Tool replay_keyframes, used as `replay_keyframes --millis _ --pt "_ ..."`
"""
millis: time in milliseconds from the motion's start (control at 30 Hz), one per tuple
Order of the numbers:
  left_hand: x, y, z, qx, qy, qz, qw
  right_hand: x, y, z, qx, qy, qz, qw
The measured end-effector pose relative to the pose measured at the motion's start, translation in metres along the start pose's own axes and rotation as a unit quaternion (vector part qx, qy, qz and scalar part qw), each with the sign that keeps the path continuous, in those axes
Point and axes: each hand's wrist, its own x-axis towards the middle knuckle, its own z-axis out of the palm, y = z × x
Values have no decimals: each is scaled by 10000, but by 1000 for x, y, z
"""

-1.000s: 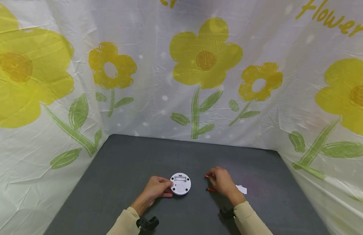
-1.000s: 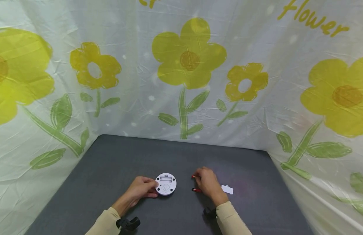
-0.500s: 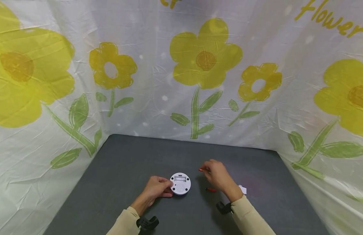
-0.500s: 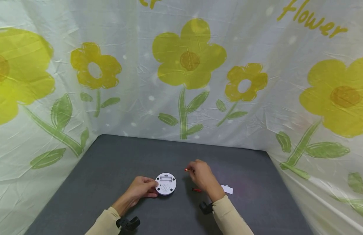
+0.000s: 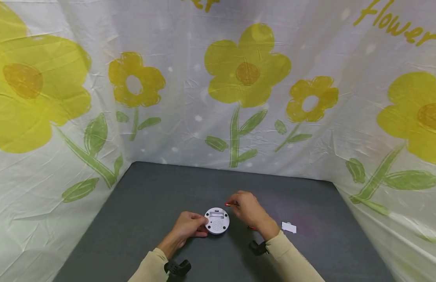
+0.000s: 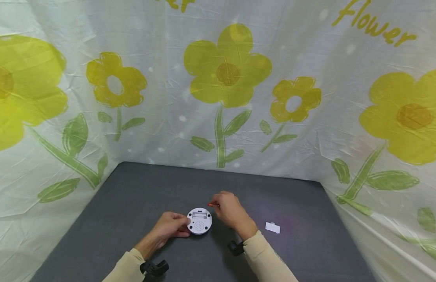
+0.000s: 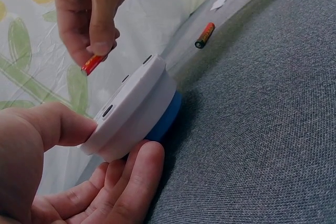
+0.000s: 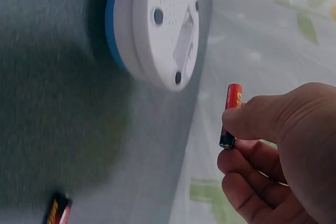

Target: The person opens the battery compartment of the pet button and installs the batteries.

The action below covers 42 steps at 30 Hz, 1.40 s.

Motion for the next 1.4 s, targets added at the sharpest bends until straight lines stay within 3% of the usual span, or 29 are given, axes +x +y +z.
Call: replay_keyframes --millis 433,1400 --pt "-1 0 -1 -9 -17 17 10000 8 -11 21 -45 -218 -348 9991" --pt "0 0 -1 -87 -69 50 9999 12 -22 43 -323 -124 -233 9991"
